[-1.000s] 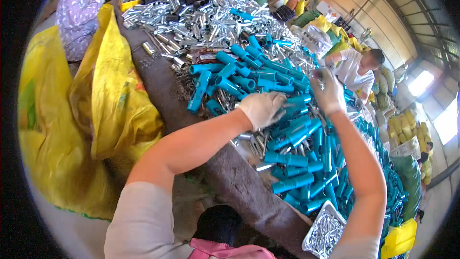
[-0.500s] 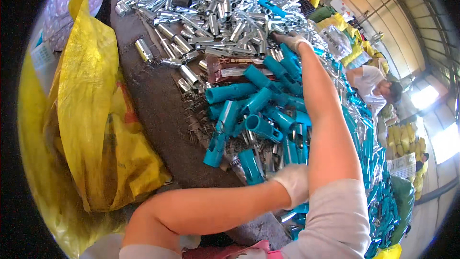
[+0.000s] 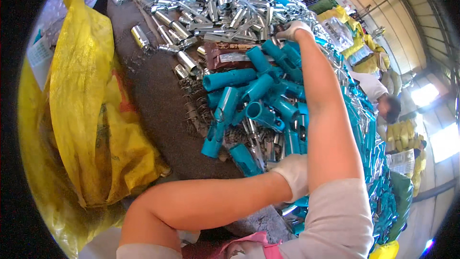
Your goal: Assembling metal components and pins into plastic handles at a factory workstation.
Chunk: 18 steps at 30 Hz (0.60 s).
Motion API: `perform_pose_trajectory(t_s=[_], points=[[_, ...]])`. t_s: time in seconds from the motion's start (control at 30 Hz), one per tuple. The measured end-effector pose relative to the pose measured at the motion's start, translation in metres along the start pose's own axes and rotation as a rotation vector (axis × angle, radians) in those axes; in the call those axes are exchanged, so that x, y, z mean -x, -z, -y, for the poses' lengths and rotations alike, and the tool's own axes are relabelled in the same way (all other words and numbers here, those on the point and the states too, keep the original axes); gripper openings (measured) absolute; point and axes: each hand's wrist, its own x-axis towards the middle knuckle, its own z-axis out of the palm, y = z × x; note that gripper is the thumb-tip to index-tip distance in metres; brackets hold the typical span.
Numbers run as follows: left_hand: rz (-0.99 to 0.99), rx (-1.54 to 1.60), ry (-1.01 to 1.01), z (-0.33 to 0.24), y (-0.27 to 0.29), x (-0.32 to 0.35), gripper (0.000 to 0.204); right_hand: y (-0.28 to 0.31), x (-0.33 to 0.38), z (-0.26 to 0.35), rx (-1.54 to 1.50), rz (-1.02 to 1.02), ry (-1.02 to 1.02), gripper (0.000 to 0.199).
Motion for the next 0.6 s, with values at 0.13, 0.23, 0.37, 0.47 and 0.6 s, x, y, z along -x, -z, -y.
perform_pose_trajectory(t_s=[0.13, 0.23, 0.37, 0.47, 0.6], points=[[-0.146, -0.085, -0.019, -0.003, -0.012, -0.007, 0.021, 0.047, 0.082, -0.03, 0.122, -0.348, 0.051, 0.075], [-0.222, -0.217, -0.072, 0.003, -0.01, -0.012, 0.029, 0.092, 0.167, -0.086, -0.008, -0.486, 0.105, 0.068], [-0.384, -0.338, -0.115, 0.007, 0.0, -0.006, 0.026, 0.081, 0.326, -0.163, 0.043, -0.649, 0.263, 0.058], [-0.382, -0.394, -0.082, 0.005, 0.006, -0.017, 0.032, 0.031, 0.453, -0.214, 0.077, -0.459, 0.143, 0.054], [-0.631, -0.62, -0.137, 0.017, 0.001, -0.017, 0.033, -0.055, 0.566, -0.251, -0.204, -0.196, -0.093, 0.052]])
